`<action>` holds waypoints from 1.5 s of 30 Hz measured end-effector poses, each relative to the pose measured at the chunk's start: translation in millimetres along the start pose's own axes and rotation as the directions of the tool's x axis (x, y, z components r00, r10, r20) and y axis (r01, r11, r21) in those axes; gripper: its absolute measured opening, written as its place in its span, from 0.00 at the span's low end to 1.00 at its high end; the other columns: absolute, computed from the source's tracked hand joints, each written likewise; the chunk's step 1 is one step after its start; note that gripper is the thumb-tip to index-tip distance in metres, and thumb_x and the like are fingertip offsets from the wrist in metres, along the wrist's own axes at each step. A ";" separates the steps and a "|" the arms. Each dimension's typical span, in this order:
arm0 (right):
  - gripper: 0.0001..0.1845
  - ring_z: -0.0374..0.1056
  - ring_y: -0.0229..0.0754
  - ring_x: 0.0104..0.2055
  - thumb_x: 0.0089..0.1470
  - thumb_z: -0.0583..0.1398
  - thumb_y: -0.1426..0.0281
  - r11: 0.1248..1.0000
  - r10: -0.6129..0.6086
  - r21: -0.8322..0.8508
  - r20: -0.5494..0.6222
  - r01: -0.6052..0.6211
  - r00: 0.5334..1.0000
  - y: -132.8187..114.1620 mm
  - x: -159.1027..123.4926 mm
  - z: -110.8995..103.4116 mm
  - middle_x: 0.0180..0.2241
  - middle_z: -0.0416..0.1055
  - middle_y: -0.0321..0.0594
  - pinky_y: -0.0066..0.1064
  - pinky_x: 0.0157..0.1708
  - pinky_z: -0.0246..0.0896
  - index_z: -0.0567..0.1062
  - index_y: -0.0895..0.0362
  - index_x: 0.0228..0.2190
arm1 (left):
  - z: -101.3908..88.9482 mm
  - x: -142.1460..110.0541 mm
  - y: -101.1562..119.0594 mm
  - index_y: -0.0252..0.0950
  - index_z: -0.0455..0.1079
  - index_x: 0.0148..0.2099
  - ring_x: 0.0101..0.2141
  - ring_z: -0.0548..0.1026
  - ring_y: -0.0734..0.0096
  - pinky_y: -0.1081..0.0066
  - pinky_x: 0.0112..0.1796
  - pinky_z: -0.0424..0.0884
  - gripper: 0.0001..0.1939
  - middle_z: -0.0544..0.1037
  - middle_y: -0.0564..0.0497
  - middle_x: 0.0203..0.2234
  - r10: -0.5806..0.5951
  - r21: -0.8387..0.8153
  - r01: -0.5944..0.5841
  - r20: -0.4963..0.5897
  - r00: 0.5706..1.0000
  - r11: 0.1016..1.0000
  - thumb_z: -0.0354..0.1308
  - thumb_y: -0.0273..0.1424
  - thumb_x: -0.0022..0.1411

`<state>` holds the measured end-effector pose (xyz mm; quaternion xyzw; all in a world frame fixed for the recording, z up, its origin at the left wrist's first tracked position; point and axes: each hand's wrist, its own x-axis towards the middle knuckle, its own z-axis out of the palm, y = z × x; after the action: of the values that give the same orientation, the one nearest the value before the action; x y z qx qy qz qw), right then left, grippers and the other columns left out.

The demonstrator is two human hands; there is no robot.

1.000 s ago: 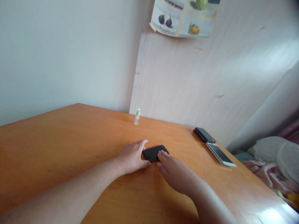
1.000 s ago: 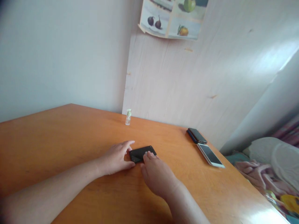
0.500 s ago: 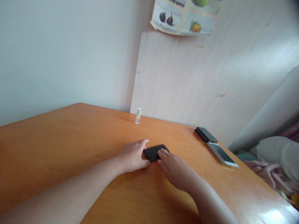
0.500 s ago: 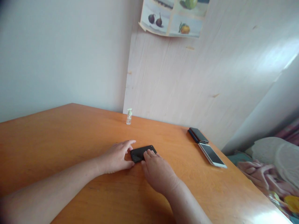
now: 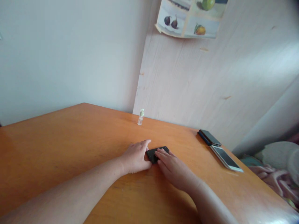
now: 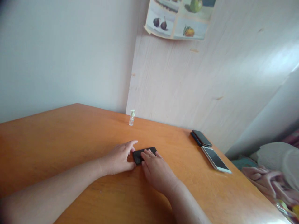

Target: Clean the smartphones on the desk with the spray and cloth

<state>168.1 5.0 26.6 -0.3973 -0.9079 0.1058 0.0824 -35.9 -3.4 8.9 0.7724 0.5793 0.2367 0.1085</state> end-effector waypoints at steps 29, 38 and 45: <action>0.25 0.51 0.46 0.66 0.65 0.45 0.68 1.000 -0.006 0.003 -0.096 0.006 0.995 5.2 24.2 15.4 0.63 0.59 0.47 0.47 0.65 0.39 0.64 0.57 0.60 | 1.8 0.2 1.3 0.35 0.54 0.64 0.52 0.72 0.51 0.60 0.50 0.67 0.39 0.74 0.41 0.53 -0.012 0.039 0.013 -0.020 1.000 0.999 0.60 0.36 0.50; 0.24 0.59 0.46 0.62 0.64 0.46 0.69 0.951 0.298 -0.046 -0.132 -0.306 0.945 29.4 18.8 6.3 0.60 0.63 0.55 0.36 0.59 0.53 0.65 0.63 0.58 | 3.7 1.9 -1.1 0.37 0.61 0.59 0.52 0.71 0.49 0.57 0.49 0.66 0.33 0.72 0.40 0.53 0.039 0.117 -0.037 -0.014 0.999 0.992 0.59 0.44 0.53; 0.16 0.73 0.51 0.45 0.58 0.51 0.72 0.898 0.409 -0.117 -0.123 -0.423 0.904 23.8 5.8 -6.4 0.41 0.78 0.50 0.37 0.42 0.64 0.78 0.57 0.39 | 5.5 7.1 -4.5 0.36 0.61 0.56 0.50 0.73 0.53 0.61 0.48 0.67 0.31 0.75 0.42 0.49 0.045 0.087 -0.044 -0.014 0.999 0.995 0.60 0.43 0.52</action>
<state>182.5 25.9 27.0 -0.5916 -0.8021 0.0373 0.0727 -35.5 5.2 3.8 0.7871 0.5725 0.2201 0.0650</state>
